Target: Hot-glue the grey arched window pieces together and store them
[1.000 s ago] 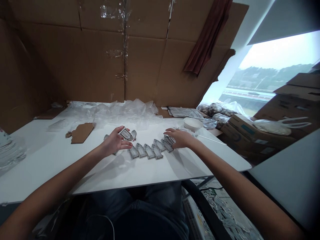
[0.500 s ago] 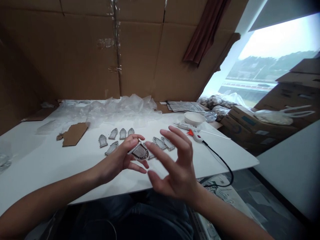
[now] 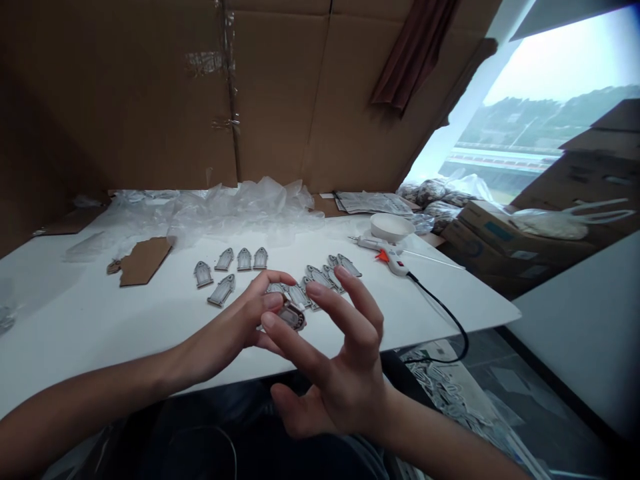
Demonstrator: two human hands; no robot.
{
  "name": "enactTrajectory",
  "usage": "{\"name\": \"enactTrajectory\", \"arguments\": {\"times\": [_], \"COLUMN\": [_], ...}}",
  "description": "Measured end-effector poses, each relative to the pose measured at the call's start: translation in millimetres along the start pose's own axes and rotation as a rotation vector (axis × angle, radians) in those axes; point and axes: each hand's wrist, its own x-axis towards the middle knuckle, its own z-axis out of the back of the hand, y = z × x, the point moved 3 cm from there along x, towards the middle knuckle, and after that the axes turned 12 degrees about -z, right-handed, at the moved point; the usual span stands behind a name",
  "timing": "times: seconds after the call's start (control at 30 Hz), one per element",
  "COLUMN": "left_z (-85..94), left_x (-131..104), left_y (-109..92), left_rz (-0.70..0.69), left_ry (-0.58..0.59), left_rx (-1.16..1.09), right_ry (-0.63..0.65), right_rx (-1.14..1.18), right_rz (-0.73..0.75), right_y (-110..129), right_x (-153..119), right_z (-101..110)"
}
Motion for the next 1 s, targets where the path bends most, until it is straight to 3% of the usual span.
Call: {"name": "enactTrajectory", "arguments": {"times": [0.73, 1.0], "left_z": [-3.0, -7.9], "left_x": [-3.7, -3.7], "left_y": [1.5, -4.0], "left_rz": [0.065, 0.050], "left_ry": [0.002, -0.027], "left_rx": [-0.022, -0.004], "right_ry": [-0.014, -0.073], "right_rx": [0.014, 0.008], "right_rz": [0.001, -0.023], "right_y": [5.8, 1.7], "right_x": [-2.5, -0.8], "right_z": [3.9, 5.2]}}
